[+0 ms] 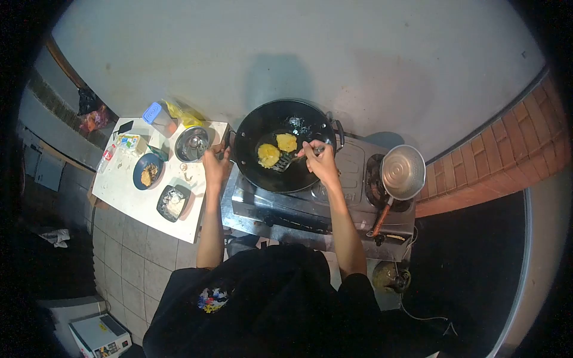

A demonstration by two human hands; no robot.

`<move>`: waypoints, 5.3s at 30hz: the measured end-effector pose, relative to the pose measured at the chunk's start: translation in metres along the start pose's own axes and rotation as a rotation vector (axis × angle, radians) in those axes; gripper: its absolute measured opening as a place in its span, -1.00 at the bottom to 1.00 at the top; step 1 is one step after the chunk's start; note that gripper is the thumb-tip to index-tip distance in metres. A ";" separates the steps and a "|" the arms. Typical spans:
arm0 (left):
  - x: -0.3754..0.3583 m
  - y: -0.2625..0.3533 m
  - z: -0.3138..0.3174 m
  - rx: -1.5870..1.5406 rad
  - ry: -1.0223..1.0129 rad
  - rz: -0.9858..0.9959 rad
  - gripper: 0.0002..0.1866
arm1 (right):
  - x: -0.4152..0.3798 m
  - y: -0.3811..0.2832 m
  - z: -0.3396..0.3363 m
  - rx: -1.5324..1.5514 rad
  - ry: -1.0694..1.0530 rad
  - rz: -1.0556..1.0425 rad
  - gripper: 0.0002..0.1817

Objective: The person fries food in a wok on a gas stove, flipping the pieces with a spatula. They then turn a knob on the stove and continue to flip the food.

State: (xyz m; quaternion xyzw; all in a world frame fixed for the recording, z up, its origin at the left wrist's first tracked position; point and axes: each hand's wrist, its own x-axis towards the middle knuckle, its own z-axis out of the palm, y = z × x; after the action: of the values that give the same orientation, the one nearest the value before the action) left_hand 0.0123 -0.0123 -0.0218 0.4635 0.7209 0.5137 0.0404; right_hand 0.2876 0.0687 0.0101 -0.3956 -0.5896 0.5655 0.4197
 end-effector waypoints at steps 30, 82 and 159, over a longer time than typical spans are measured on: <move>0.001 -0.002 -0.001 0.042 -0.020 -0.030 -0.78 | 0.006 0.025 0.025 0.150 -0.018 -0.064 -0.72; -0.001 -0.011 0.002 0.015 0.024 0.050 -0.78 | -0.024 -0.013 0.024 -0.344 0.023 -0.258 -0.76; -0.002 -0.004 -0.002 0.033 -0.002 0.031 -0.80 | -0.057 -0.002 0.022 0.043 0.163 -0.045 -0.61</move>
State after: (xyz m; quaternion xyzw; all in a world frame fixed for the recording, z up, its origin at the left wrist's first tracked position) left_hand 0.0099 -0.0153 -0.0247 0.4757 0.7219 0.5019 0.0252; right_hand 0.2863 0.0077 0.0089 -0.4177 -0.5500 0.5345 0.4872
